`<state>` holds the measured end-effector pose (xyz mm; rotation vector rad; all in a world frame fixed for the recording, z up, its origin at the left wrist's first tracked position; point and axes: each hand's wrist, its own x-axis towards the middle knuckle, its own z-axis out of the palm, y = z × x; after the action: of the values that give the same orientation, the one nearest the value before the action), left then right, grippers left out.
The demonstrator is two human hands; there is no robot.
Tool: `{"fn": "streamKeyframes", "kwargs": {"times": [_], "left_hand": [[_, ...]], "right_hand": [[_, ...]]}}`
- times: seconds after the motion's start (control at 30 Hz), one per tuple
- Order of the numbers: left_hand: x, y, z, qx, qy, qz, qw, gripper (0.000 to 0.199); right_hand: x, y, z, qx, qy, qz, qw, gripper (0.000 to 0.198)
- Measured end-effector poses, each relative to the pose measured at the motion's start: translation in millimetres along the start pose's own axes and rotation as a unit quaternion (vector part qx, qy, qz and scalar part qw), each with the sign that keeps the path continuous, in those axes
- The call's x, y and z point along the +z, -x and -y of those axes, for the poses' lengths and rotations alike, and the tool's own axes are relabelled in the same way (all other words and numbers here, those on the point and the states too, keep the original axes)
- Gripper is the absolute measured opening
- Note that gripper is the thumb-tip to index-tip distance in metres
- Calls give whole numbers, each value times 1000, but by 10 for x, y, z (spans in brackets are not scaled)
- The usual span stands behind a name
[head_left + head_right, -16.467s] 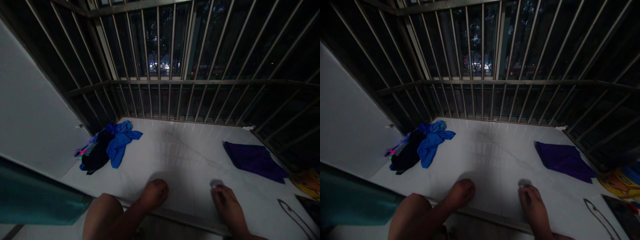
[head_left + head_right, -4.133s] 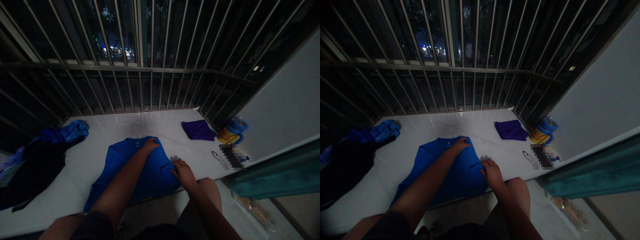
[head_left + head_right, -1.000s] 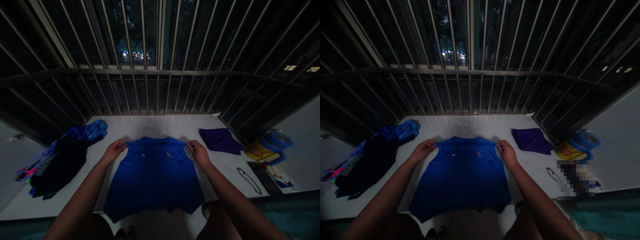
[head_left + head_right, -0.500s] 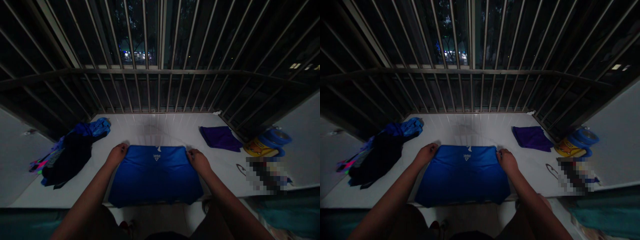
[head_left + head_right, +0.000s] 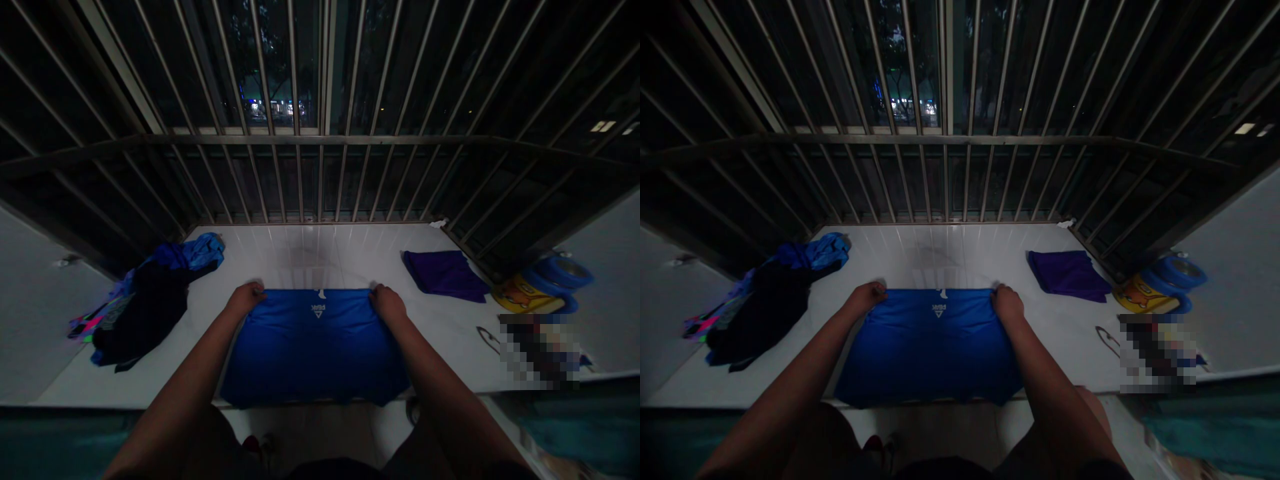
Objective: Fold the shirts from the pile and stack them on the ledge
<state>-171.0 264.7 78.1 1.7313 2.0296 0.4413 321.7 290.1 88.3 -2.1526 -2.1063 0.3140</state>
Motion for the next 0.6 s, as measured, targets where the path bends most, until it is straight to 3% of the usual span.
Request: {"fn": "streamKeyframes", "kwargs": {"times": [0.13, 0.23, 0.3, 0.43, 0.6], "left_hand": [[-19, -104, -30, 56, -4, 16, 998, 40], [-55, -238, -103, 94, -15, 52, 994, 33], [-81, -336, -170, 109, -29, 71, 991, 26], [-191, -536, -351, 123, -56, 74, 988, 21], [-540, -707, -634, 133, -77, 1, 988, 8]], "right_hand": [[-35, -41, 16, -66, -13, 6, 998, 46], [-102, -117, 46, -135, -21, 38, 990, 54], [-152, -192, 76, -159, -17, 63, 985, 46], [-298, -374, 191, -155, 4, 68, 986, 19], [-680, -540, 381, -134, 5, -6, 991, 23]]}}
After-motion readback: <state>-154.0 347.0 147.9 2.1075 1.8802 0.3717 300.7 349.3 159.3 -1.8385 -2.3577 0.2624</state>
